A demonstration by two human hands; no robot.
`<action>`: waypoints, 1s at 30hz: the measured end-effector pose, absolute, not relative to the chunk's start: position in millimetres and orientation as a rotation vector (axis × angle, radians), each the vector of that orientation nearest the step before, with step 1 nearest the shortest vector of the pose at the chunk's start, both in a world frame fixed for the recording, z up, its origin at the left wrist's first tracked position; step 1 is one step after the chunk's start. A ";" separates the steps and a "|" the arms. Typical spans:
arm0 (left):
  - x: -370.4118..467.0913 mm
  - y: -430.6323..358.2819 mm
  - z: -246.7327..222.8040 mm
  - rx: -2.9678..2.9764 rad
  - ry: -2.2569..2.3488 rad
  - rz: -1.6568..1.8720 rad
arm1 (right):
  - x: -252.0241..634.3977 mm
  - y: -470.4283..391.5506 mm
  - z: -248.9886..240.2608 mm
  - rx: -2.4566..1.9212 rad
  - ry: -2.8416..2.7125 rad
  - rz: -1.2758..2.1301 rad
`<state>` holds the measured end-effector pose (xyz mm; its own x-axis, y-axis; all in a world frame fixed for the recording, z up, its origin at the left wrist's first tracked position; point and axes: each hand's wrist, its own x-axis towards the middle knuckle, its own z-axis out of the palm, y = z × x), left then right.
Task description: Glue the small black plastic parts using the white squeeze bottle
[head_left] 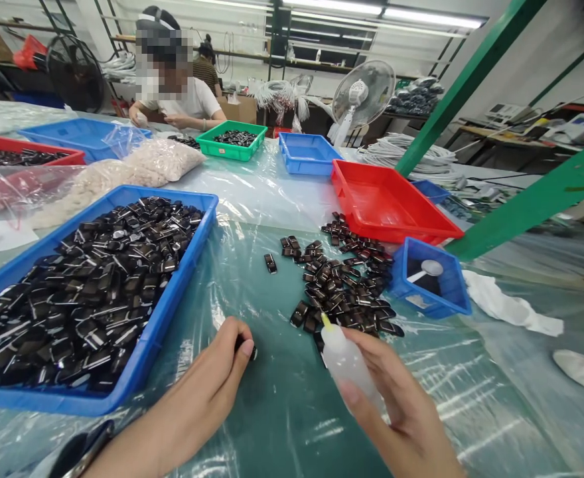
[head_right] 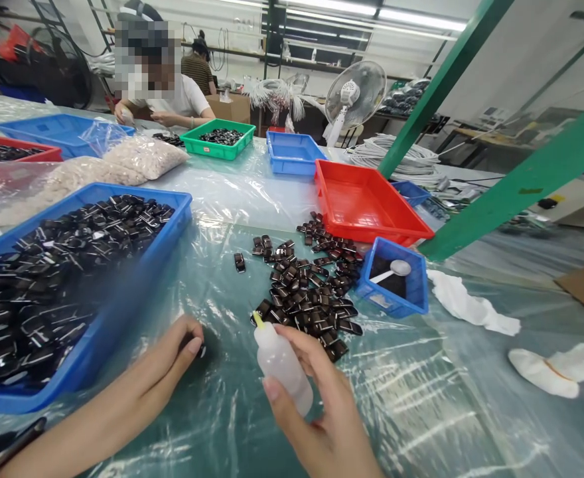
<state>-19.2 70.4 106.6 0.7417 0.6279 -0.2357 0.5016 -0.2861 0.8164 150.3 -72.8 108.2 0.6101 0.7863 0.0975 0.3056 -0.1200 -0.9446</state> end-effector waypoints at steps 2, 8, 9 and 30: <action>-19.8 71.0 109.6 1.931 0.865 0.106 | 149.3 -72.8 108.2 -1.711 -0.901 0.527; -21.3 75.9 108.3 1.871 0.848 0.094 | 149.3 -73.6 106.7 -1.721 -0.921 0.530; -21.2 76.1 107.7 1.854 0.857 0.107 | 149.3 -73.8 106.4 -1.724 -0.923 0.530; -26.3 72.8 101.4 2.064 0.652 0.281 | 154.2 -78.9 109.1 -1.648 -1.027 0.554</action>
<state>-26.3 72.8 101.4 0.8336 0.5499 -0.0530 0.3394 -0.4341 0.8345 154.2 -78.9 109.1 0.5216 0.8421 0.1373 0.3477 -0.0629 -0.9355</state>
